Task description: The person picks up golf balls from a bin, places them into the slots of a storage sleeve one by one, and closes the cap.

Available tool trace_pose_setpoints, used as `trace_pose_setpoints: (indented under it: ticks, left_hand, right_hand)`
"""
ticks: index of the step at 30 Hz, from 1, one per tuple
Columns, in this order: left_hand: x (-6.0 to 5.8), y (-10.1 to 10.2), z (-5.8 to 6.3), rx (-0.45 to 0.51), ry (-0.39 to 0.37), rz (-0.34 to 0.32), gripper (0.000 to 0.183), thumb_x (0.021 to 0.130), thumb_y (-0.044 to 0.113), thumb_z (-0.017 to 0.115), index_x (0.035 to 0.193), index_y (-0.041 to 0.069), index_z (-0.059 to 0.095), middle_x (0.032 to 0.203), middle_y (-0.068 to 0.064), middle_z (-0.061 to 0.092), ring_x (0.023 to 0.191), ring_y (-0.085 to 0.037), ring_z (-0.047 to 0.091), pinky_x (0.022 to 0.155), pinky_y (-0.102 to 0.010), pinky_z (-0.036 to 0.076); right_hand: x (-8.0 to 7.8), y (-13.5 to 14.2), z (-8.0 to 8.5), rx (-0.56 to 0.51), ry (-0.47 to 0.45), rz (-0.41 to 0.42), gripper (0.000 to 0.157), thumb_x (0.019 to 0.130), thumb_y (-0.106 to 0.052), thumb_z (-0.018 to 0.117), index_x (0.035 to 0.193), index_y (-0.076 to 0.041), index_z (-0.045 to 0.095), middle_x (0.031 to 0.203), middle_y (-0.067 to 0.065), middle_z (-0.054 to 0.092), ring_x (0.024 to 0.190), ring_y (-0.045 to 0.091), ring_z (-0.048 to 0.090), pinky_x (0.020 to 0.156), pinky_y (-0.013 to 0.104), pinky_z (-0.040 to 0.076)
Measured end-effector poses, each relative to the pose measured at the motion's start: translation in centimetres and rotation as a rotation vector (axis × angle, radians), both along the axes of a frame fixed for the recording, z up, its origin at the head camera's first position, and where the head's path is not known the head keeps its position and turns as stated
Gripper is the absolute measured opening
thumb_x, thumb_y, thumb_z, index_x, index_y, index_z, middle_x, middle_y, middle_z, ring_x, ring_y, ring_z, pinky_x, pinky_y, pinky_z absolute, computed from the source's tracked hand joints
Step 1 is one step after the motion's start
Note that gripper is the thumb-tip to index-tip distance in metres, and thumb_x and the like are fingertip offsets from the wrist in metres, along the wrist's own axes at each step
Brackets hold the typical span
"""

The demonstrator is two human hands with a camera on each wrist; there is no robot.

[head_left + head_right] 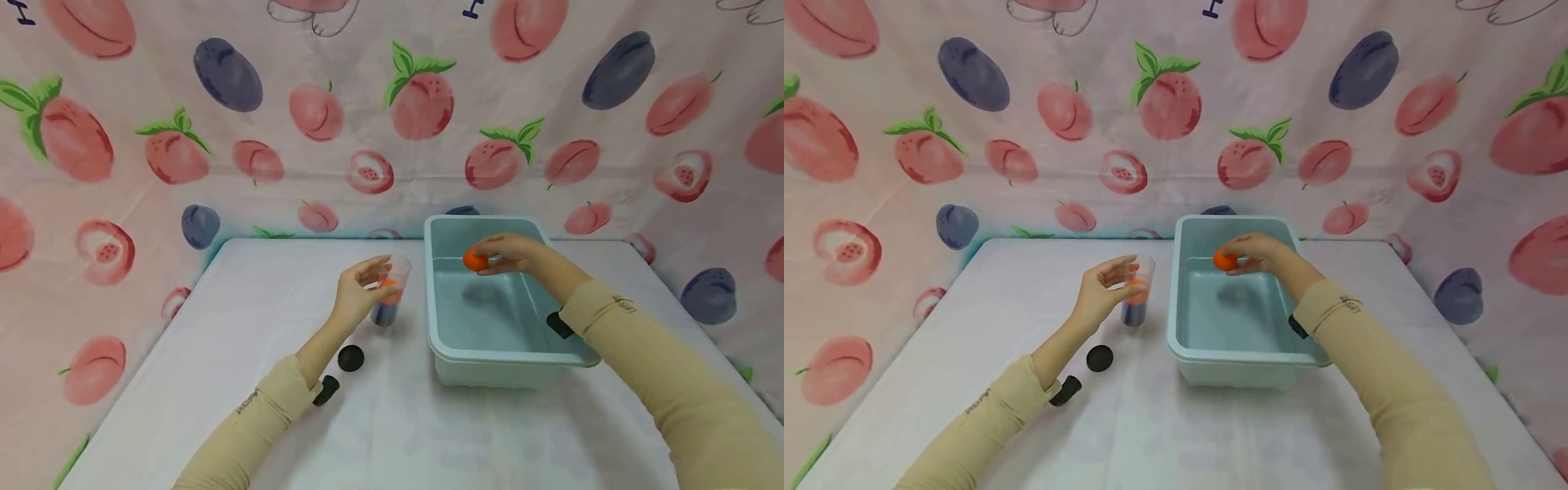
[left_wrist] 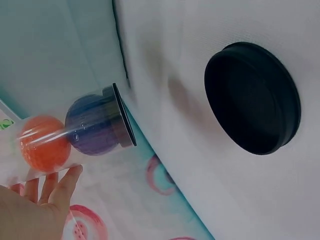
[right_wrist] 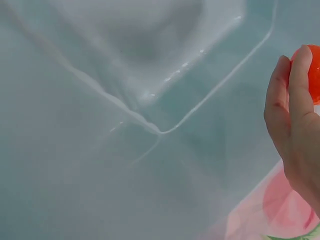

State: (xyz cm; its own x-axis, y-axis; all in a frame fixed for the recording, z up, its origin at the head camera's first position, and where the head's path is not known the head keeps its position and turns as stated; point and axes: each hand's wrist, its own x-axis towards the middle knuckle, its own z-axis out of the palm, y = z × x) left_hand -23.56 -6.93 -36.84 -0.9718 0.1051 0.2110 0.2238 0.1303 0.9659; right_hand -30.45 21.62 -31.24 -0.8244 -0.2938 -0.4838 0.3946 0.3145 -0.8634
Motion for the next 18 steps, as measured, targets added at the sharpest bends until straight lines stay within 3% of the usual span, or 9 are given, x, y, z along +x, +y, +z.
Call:
trace_pose_setpoints:
  ticks: [10,18]
  left_hand:
    - [-0.3,-0.5,-0.1,-0.001,-0.011,0.028,0.054,0.072,0.002,0.079,0.123,0.004,0.061,0.119,-0.017,0.065,0.109,-0.028,0.062,0.092,-0.041,0.052]
    - [-0.7,-1.7,-0.1,-0.014,-0.011,0.032,0.055,0.073,0.002,0.078,0.125,0.004,0.06,0.12,-0.018,0.064,0.111,-0.031,0.06,0.092,-0.039,0.052]
  right_hand:
    - [0.0,-0.7,1.9,-0.149,0.017,0.003,0.035,0.098,-0.011,0.046,0.131,0.001,0.039,0.123,0.015,0.039,0.11,0.031,0.045,0.089,0.029,0.053]
    - [0.9,-2.6,3.6,-0.195,0.024,-0.013,0.044,0.098,-0.013,0.048,0.137,0.001,0.035,0.125,0.012,0.039,0.106,0.028,0.051,0.084,0.028,0.055]
